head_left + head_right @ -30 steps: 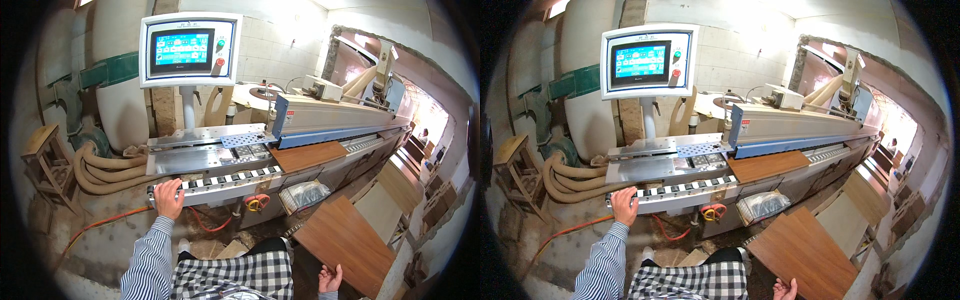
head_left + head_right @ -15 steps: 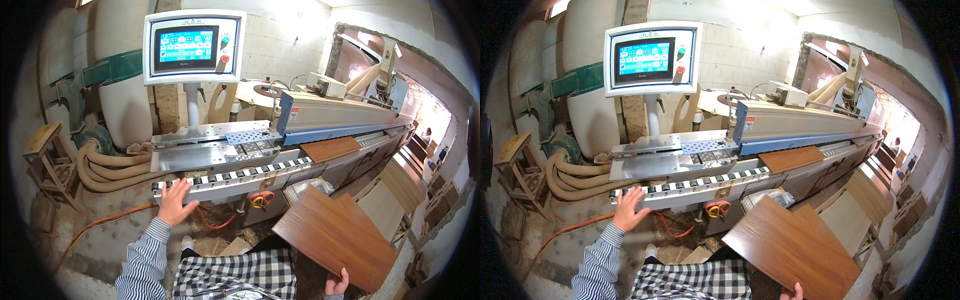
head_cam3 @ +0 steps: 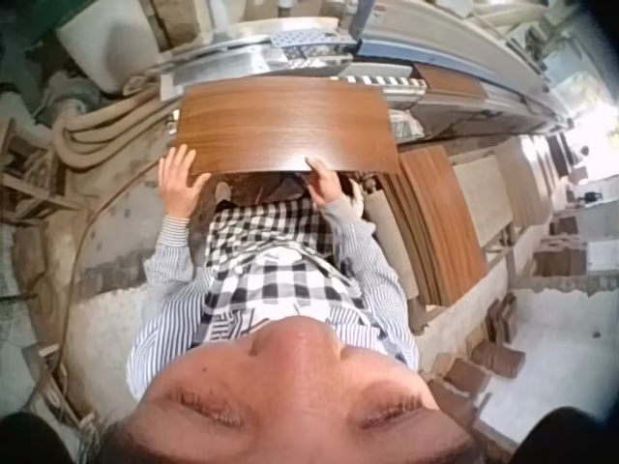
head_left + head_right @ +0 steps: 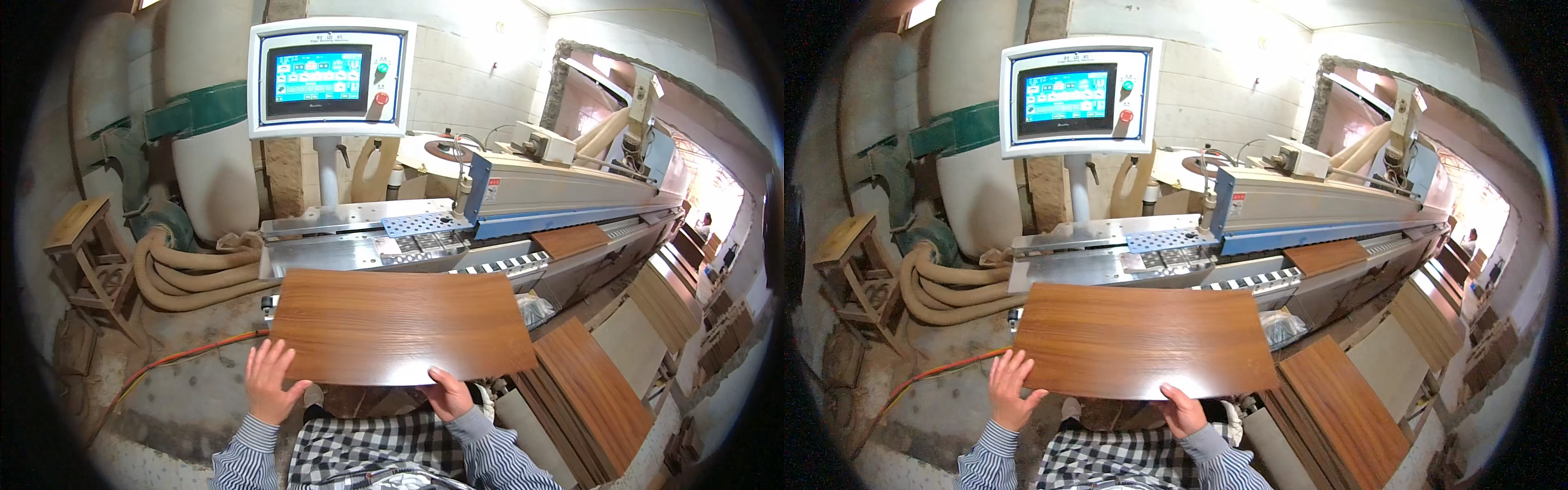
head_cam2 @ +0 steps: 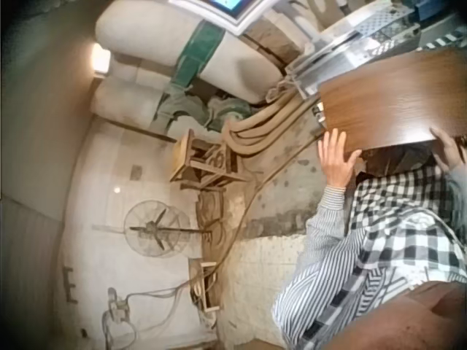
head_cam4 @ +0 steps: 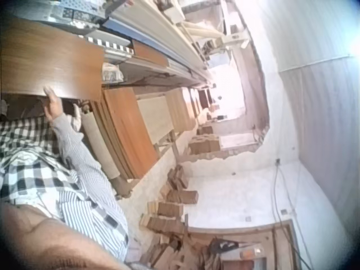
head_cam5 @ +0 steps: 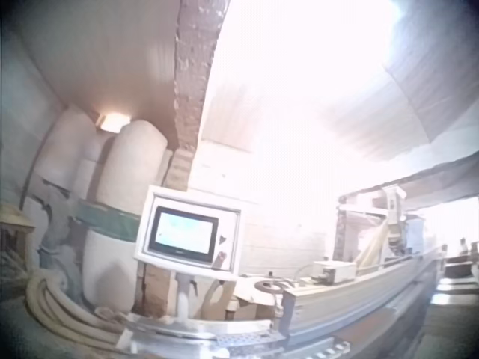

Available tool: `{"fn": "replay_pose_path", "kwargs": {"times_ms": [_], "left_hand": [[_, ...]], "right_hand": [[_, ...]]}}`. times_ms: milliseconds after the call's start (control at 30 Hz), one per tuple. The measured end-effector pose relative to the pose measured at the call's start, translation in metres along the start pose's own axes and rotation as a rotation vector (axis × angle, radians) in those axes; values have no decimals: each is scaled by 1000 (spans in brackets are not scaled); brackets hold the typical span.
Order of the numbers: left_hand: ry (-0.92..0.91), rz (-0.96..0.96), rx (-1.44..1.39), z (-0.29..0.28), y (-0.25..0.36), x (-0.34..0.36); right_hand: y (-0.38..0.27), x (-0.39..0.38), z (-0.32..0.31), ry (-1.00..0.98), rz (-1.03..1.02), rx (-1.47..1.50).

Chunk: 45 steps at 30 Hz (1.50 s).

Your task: The person repeatedly places rectangular wooden boards onto a CNC machine's conveyor belt and guides them through the machine. The person handles each board one at a time, positioning it on the belt and allowing the machine to process it before retrieving the next board.

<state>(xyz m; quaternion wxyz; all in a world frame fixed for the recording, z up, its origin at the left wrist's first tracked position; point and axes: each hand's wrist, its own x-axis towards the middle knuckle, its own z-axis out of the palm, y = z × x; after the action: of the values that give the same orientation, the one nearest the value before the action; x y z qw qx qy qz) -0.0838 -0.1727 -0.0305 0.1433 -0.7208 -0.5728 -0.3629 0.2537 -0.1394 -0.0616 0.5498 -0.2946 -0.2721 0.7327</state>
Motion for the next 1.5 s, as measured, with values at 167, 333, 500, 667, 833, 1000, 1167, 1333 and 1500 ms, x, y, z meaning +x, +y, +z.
{"fn": "replay_pose_path", "kwargs": {"times_ms": [167, 333, 500, 667, 833, 1000, 1167, 1333, 1500], "left_hand": [[68, -125, 21, -8, -37, 1], [50, -215, 7, 7, -63, 35], [44, -291, -42, 29, -81, 69], [11, -340, -53, 34, -75, 81], [0, -313, -48, 35, -80, 79], [52, -317, -98, 28, -90, 68], [17, -374, -152, 20, -103, 58], [-7, -411, -238, 18, -107, 56], [6, -385, -255, 19, -111, 57]], "right_hand": [[13, 62, 39, -103, 117, 110], [2, 58, 61, -117, 51, 154], [-4, 18, 10, -60, 74, -316], [10, -58, -36, -4, -347, -1624], [50, -99, -72, -46, -602, -2073], [54, -92, -80, -35, -556, -2008], [51, -92, -77, -40, -554, -2011], [52, -92, -79, -38, -561, -2006], [51, -92, -77, -35, -577, -1998]]}}
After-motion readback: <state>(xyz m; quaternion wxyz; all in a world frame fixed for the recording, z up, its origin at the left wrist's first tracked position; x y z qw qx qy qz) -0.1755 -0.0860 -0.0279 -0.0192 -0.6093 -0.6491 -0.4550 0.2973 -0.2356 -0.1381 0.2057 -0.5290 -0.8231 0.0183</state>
